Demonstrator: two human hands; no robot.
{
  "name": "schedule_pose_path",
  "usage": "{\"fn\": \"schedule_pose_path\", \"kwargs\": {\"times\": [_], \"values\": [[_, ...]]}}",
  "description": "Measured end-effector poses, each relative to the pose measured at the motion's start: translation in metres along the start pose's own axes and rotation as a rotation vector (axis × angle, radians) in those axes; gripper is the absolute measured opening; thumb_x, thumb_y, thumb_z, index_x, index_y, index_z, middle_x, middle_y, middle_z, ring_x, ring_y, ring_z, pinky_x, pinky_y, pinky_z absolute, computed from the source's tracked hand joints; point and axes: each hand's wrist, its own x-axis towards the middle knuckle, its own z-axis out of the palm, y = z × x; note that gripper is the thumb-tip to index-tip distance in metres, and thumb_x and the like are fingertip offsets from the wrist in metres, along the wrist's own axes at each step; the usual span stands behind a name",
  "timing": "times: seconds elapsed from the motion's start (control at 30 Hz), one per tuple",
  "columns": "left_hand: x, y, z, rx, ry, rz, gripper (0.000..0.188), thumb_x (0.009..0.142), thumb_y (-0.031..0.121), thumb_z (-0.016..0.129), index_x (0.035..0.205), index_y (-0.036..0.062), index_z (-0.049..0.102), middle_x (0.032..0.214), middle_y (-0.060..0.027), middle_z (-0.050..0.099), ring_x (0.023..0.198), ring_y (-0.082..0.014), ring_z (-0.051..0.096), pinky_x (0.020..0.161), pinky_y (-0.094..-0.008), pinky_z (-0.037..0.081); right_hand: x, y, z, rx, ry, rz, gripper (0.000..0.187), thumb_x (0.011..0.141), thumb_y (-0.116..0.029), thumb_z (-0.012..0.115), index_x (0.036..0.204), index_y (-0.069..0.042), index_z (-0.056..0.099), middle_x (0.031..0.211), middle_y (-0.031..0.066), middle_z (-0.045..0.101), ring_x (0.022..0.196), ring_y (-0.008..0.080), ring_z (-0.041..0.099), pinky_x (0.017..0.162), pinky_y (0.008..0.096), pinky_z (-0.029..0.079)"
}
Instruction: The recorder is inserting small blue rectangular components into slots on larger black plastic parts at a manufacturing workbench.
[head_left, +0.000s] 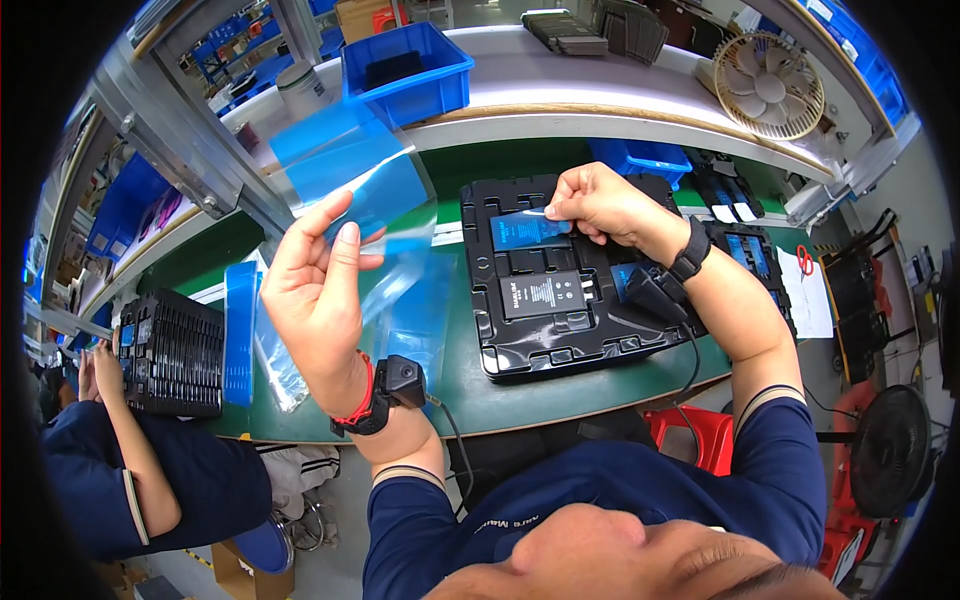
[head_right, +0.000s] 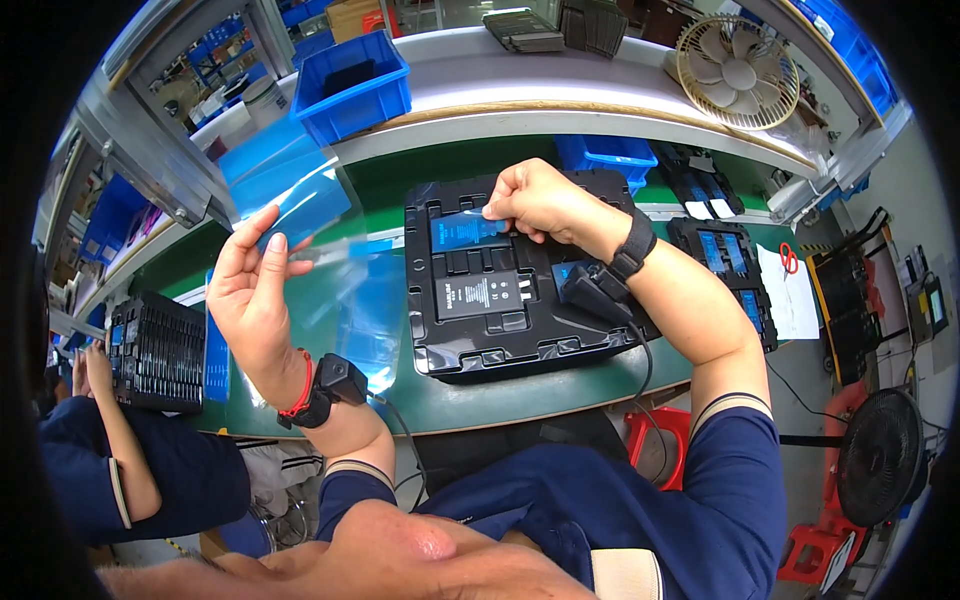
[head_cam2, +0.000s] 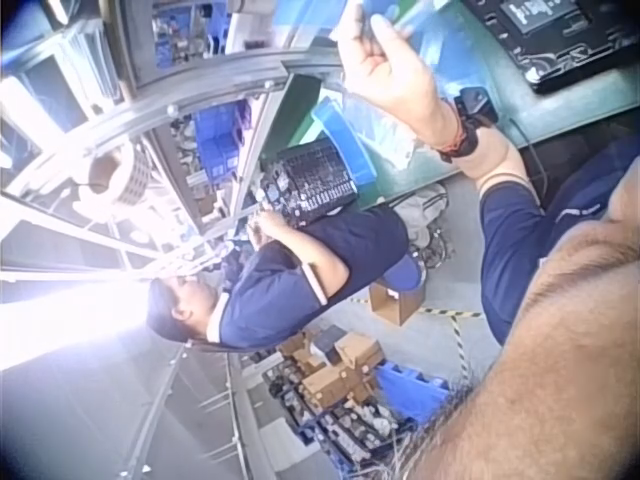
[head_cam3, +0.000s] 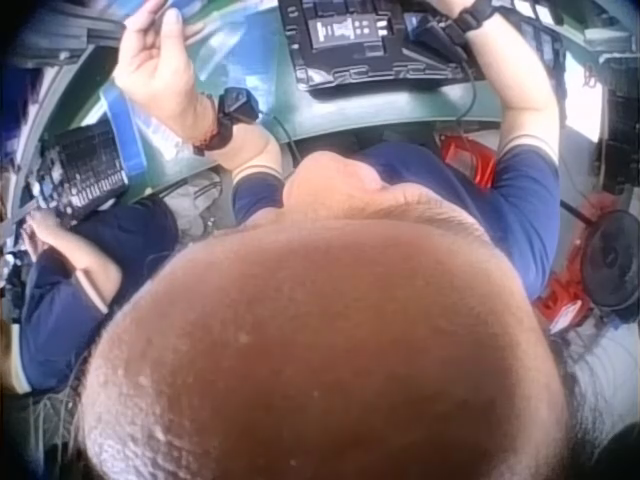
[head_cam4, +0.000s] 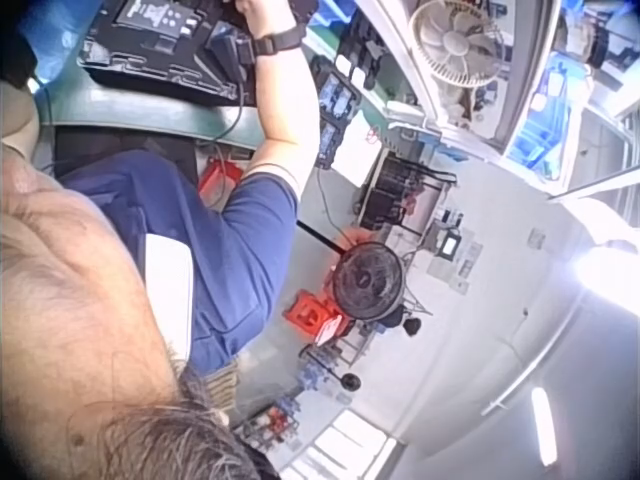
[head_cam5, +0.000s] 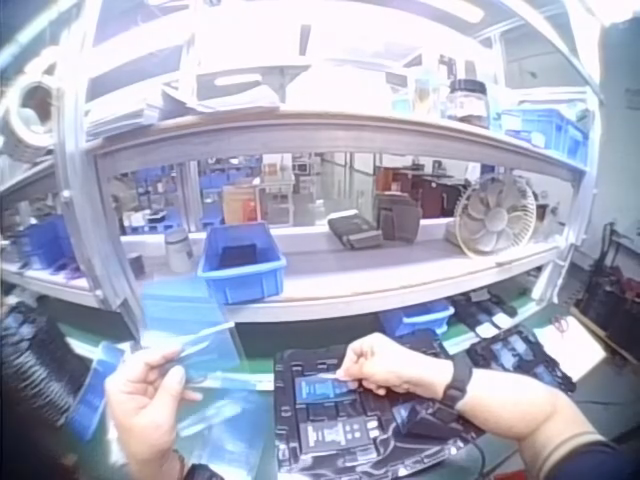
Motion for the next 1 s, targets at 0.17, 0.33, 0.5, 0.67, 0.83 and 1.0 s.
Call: {"fn": "schedule_pose_path", "kwargs": {"times": [0.17, 0.33, 0.5, 0.67, 0.83, 1.0], "values": [[0.003, -0.003, 0.002, 0.014, -0.011, 0.006, 0.027, 0.086, -0.004, 0.054, 0.113, -0.0054, 0.056, 0.1, -0.0116, 0.061, 0.079, -0.015, 0.064, 0.063, -0.0213, 0.053, -0.001, -0.003, 0.003, -0.104, 0.048, 0.007, 0.015, 0.08, -0.008, 0.065, 0.073, -0.002, 0.054, 0.057, 0.0037, 0.053, 0.037, 0.004, 0.04, 0.031, 0.0196, 0.031], [0.007, -0.003, 0.006, 0.027, -0.015, -0.003, 0.035, 0.086, -0.005, 0.054, 0.12, -0.0043, 0.05, 0.093, -0.0046, 0.057, 0.074, -0.0094, 0.06, 0.065, -0.0213, 0.053, 0.003, -0.005, 0.007, -0.291, 0.105, -0.024, 0.015, 0.079, -0.008, 0.066, 0.072, -0.002, 0.054, 0.055, 0.0039, 0.053, 0.037, 0.0056, 0.042, 0.031, 0.0211, 0.032], [0.005, -0.003, 0.003, -0.085, -0.08, 0.007, 0.045, 0.082, -0.007, 0.055, 0.126, -0.0012, 0.046, 0.102, -0.0042, 0.054, 0.078, -0.0083, 0.057, 0.064, -0.0235, 0.055, 0.0, -0.001, 0.011, -0.817, 0.236, -0.44, 0.03, 0.067, -0.019, 0.074, 0.086, 0.0, 0.06, 0.083, 0.0181, 0.065, 0.081, 0.0342, 0.063, 0.072, 0.0391, 0.049], [-0.003, 0.008, 0.017, -0.191, -0.252, -0.1, 0.046, 0.081, -0.006, 0.054, 0.126, 0.002, 0.047, 0.092, -0.0006, 0.057, 0.076, -0.0057, 0.056, 0.063, -0.0235, 0.051, -0.038, -0.03, 0.023, -0.202, 0.262, -0.632, 0.044, 0.078, -0.01, 0.069, 0.116, -0.002, 0.048, 0.073, 0.0041, 0.059, 0.063, 0.0054, 0.053, 0.055, 0.019, 0.043], [-0.012, -0.002, 0.024, -0.247, -0.432, -0.061, 0.061, 0.083, -0.008, 0.05, 0.139, 0.0064, 0.029, 0.104, -0.0105, 0.061, 0.088, -0.0091, 0.057, 0.075, -0.0226, 0.047, -0.062, -0.04, 0.048, -0.483, 0.205, -0.949, 0.036, 0.072, 0.002, 0.07, 0.106, -0.001, 0.059, 0.08, 0.0056, 0.058, 0.068, 0.0094, 0.056, 0.058, 0.0207, 0.046], [-0.005, -0.007, 0.027, -0.098, -0.466, 0.032, 0.037, 0.082, -0.006, 0.056, 0.118, 0.0027, 0.054, 0.089, -0.0044, 0.065, 0.081, -0.0076, 0.058, 0.071, -0.0216, 0.047, -0.068, -0.042, 0.043, -0.524, 0.278, -1.064, 0.024, 0.067, 0.004, 0.071, 0.089, -0.001, 0.065, 0.074, 0.0058, 0.051, 0.061, 0.0134, 0.049, 0.054, 0.0236, 0.04]]}}
